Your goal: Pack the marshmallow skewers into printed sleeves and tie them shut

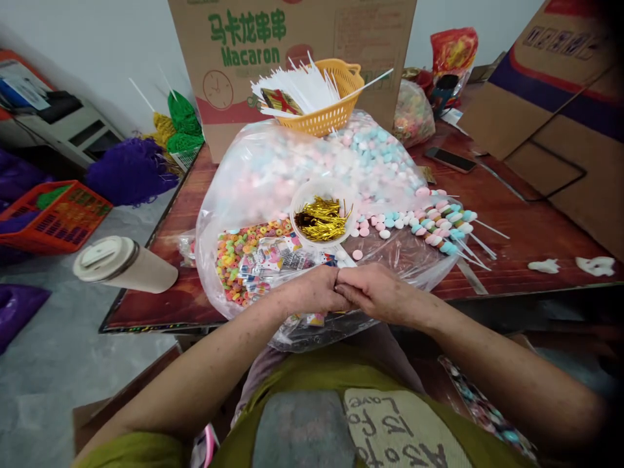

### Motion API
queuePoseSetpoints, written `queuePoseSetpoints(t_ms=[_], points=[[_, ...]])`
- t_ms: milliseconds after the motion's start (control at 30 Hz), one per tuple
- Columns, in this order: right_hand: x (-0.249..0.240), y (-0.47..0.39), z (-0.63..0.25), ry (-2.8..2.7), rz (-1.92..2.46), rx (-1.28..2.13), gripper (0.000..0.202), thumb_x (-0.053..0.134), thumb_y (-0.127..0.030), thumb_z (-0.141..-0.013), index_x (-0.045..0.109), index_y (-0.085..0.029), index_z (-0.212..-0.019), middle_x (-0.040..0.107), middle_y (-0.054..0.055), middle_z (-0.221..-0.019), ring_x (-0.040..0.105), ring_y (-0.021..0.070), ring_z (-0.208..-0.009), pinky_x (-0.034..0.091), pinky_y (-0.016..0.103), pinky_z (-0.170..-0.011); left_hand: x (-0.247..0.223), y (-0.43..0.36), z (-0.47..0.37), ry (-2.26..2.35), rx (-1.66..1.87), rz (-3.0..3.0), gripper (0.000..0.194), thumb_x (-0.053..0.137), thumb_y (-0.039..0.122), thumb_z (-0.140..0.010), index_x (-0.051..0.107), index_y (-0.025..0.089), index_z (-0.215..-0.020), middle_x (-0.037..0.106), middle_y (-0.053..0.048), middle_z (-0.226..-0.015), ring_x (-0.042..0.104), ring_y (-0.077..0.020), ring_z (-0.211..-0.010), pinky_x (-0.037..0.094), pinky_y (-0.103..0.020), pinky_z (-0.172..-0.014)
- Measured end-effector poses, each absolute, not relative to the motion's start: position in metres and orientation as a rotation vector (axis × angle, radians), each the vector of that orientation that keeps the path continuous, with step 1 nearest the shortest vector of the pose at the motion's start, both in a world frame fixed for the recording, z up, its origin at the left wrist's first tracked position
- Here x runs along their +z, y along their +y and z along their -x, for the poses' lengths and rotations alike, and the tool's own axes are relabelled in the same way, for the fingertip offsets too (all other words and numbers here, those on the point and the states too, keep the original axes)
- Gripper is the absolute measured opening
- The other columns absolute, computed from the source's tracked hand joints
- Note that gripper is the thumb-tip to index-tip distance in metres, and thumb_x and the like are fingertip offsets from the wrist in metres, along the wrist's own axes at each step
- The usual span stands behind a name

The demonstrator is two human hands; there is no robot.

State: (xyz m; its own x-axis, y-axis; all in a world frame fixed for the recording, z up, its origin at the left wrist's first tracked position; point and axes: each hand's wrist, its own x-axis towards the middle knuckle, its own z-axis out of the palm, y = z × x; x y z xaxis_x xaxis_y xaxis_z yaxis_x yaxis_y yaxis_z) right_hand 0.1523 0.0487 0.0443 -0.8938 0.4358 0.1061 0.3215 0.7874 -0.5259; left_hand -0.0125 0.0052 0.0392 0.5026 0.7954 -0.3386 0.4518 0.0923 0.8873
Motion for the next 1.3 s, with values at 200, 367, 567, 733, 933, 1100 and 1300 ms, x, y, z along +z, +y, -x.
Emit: queuePoseSetpoints(t_ms=[200,367,567,733,933,1100,1300], points=[[0.038,0.063,-0.163,-2.558,0.689,0.945,0.030,0.039,-0.032,-0.090,0.043,-0.018,-0.064,0.042,-0.003,-0.056,0.037,0.0087,-0.053,0.027,0.021,-0.053,0.059,0.008,0.060,1.167,0.647,-1.476,0.042,0.059,0.037,-0.078,0.055,0.017,-0.114,0.063,-0.004,-0.100,0.056,-0.0138,-0.088,0.044,-0.023,-0.074],[0.048,0.066,-0.163,-2.555,0.602,0.947,0.031,0.038,-0.031,-0.092,0.040,-0.018,-0.064,0.041,-0.003,-0.058,0.038,0.0085,-0.055,0.029,0.021,-0.053,0.058,0.001,0.069,1.203,0.502,-1.430,0.030,0.057,0.040,-0.080,0.068,0.013,-0.089,0.061,0.001,-0.070,0.048,-0.0085,-0.062,0.037,-0.020,-0.057],[0.055,0.068,-0.161,-2.613,0.499,0.878,0.029,0.039,-0.027,-0.092,0.036,-0.019,-0.064,0.035,-0.005,-0.058,0.033,0.0077,-0.054,0.026,0.020,-0.051,0.047,0.002,0.059,1.230,0.660,-1.163,0.024,0.066,0.036,-0.071,0.069,0.013,-0.078,0.059,0.002,-0.062,0.044,-0.0062,-0.054,0.033,-0.020,-0.052],[0.054,0.073,-0.168,-2.617,0.404,0.867,0.026,0.041,-0.024,-0.092,0.039,-0.018,-0.067,0.036,-0.005,-0.060,0.034,0.0073,-0.055,0.027,0.020,-0.053,0.048,0.006,0.059,1.176,0.607,-1.139,0.017,0.066,0.029,-0.068,0.068,0.013,-0.073,0.057,0.003,-0.060,0.044,-0.0059,-0.054,0.034,-0.020,-0.053],[0.056,0.077,-0.169,-2.653,0.339,0.818,0.027,0.042,-0.022,-0.091,0.038,-0.018,-0.065,0.035,-0.005,-0.059,0.034,0.0073,-0.055,0.027,0.020,-0.053,0.053,0.010,0.052,1.199,0.565,-1.317,0.011,0.061,0.025,-0.072,0.064,0.014,-0.072,0.055,0.005,-0.059,0.043,-0.0058,-0.053,0.033,-0.019,-0.052],[0.054,0.082,-0.169,-2.684,0.335,0.810,0.026,0.043,-0.021,-0.091,0.040,-0.018,-0.066,0.036,-0.005,-0.058,0.035,0.0067,-0.053,0.027,0.020,-0.051,0.045,0.018,0.056,1.092,0.465,-1.338,0.017,0.059,0.029,-0.074,0.067,0.016,-0.081,0.063,0.002,-0.072,0.052,-0.0092,-0.064,0.040,-0.021,-0.061],[0.037,0.092,-0.163,-2.676,0.380,0.928,0.023,0.044,-0.022,-0.091,0.042,-0.019,-0.068,0.037,-0.005,-0.058,0.035,0.0071,-0.053,0.028,0.020,-0.051,0.022,0.026,0.067,1.121,0.433,-1.339,0.015,0.058,0.026,-0.073,0.067,0.015,-0.079,0.061,0.003,-0.064,0.051,-0.0080,-0.056,0.039,-0.020,-0.055]])
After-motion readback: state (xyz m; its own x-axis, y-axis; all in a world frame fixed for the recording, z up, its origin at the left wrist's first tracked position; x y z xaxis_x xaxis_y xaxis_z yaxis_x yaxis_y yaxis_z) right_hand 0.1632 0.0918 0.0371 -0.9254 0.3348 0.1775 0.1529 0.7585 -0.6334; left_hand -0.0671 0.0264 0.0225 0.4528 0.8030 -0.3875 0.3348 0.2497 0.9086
